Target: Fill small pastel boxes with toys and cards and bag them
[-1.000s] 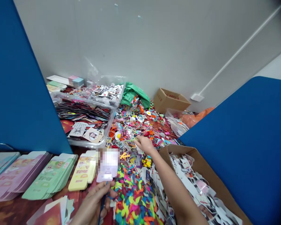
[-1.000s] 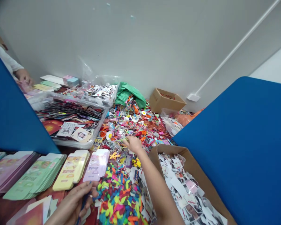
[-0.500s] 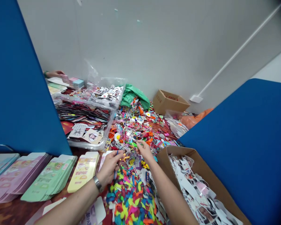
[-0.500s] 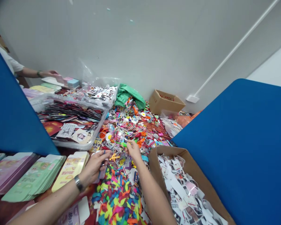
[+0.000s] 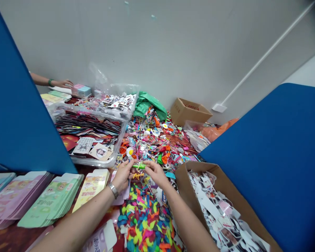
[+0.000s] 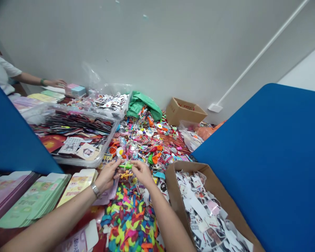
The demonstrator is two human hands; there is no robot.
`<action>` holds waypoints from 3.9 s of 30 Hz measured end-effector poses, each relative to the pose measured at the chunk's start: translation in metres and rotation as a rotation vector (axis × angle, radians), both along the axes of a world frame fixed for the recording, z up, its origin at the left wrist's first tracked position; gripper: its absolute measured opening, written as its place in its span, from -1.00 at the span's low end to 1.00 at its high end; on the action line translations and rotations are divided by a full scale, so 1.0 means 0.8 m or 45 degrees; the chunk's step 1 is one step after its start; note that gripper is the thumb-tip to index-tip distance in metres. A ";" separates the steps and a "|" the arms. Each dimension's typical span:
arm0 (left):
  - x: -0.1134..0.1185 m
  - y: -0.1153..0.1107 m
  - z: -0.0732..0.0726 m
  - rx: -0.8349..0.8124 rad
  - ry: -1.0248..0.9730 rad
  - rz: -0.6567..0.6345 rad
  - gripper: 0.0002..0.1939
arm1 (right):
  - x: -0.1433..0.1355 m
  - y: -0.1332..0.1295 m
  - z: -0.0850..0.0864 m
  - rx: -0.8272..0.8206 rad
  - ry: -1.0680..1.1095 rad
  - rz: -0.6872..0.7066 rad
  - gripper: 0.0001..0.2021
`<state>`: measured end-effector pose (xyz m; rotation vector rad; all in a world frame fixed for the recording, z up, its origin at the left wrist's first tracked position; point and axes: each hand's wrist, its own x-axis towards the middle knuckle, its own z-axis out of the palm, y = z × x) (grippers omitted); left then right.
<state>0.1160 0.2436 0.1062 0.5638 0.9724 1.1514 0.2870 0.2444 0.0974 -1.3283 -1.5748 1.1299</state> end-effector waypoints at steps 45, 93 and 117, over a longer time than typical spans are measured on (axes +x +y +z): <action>-0.010 0.016 0.011 0.188 0.168 -0.157 -0.44 | 0.047 -0.036 0.019 -0.020 0.361 -0.389 -0.54; -0.020 -0.089 0.008 -0.570 -0.400 -0.161 -0.95 | 0.110 0.093 0.014 0.363 -1.074 -0.113 -0.70; -0.016 -0.094 0.000 -0.585 -0.333 -0.175 -0.84 | 0.078 0.067 0.012 0.179 -1.499 -0.084 -0.70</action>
